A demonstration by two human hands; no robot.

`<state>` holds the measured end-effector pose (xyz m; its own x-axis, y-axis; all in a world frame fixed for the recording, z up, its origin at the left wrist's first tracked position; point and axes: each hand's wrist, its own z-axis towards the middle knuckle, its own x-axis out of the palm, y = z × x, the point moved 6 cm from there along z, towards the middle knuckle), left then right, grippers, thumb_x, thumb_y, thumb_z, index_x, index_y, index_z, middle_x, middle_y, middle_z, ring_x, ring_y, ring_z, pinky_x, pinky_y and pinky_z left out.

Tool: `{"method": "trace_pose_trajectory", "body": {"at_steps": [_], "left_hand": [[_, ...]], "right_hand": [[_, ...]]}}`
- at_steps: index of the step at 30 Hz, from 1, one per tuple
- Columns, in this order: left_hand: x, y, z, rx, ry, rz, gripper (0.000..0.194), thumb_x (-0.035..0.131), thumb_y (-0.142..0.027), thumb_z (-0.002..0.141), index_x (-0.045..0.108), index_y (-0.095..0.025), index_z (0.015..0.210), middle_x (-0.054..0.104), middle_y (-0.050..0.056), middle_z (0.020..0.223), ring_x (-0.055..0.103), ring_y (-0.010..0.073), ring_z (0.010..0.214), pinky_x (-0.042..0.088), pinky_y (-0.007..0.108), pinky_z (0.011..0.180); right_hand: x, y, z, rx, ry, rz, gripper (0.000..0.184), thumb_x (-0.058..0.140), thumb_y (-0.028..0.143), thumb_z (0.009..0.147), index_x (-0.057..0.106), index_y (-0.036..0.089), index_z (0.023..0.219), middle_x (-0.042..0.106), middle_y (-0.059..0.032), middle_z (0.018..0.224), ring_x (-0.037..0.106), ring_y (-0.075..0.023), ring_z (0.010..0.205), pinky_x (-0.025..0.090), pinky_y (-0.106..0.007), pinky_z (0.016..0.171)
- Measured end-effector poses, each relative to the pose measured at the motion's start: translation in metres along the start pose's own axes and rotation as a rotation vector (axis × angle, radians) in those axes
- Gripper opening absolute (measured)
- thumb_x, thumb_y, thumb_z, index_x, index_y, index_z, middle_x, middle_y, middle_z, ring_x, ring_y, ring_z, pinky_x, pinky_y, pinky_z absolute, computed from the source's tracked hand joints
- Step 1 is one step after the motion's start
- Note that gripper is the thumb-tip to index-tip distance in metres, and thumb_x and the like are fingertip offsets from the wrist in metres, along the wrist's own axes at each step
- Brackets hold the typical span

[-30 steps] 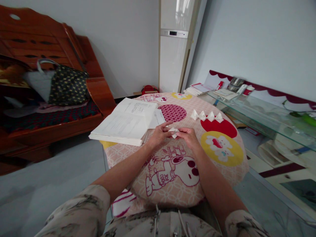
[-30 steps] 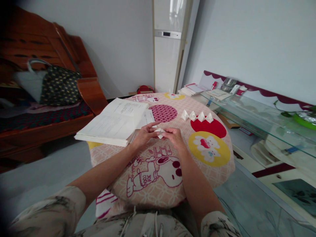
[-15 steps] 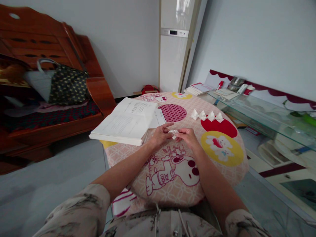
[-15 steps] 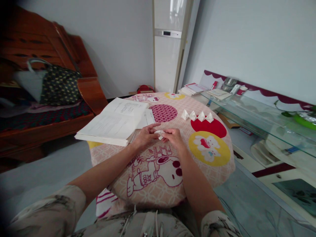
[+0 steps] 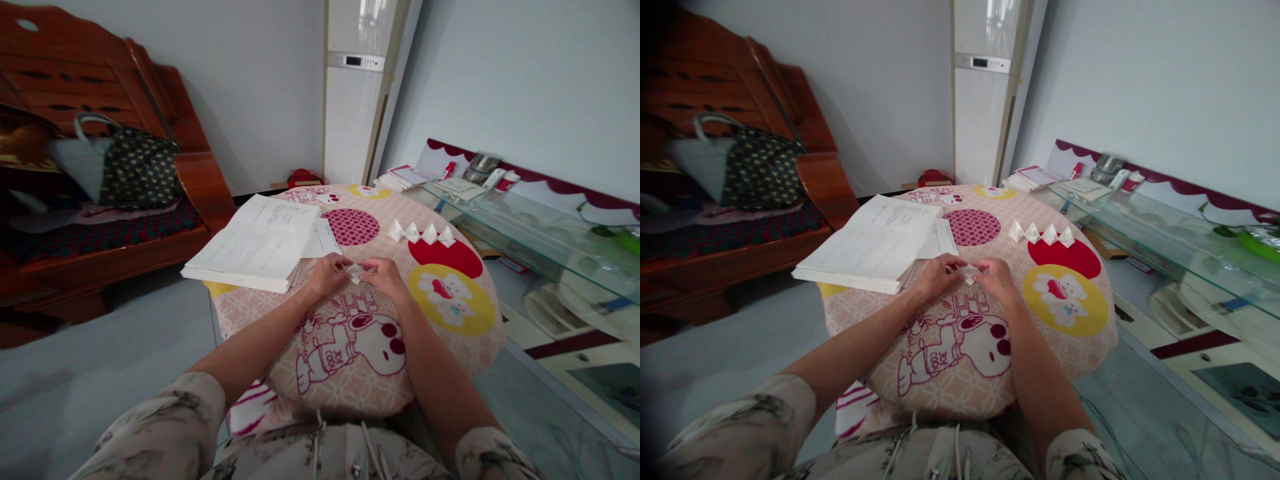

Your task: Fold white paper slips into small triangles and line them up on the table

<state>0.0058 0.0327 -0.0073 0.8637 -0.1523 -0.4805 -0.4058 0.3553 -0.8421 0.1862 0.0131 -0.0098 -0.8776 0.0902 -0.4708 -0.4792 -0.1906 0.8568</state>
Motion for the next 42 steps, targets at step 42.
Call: {"method": "trace_pose_trajectory", "body": {"at_steps": [42], "left_hand": [[0.001,-0.017,-0.002,-0.048,-0.001,0.199,0.019,0.058,-0.012,0.081,0.076,-0.018,0.082,0.075,0.002,0.084,0.066,0.0154,0.079,0.049,0.024,0.079]], "right_hand": [[-0.005,0.007,-0.004,0.020,-0.020,-0.031,0.021,0.055,0.019,0.072,0.075,0.016,0.078,0.064,0.0002,0.055,0.057,-0.0134,0.049,0.043,-0.023,0.049]]}}
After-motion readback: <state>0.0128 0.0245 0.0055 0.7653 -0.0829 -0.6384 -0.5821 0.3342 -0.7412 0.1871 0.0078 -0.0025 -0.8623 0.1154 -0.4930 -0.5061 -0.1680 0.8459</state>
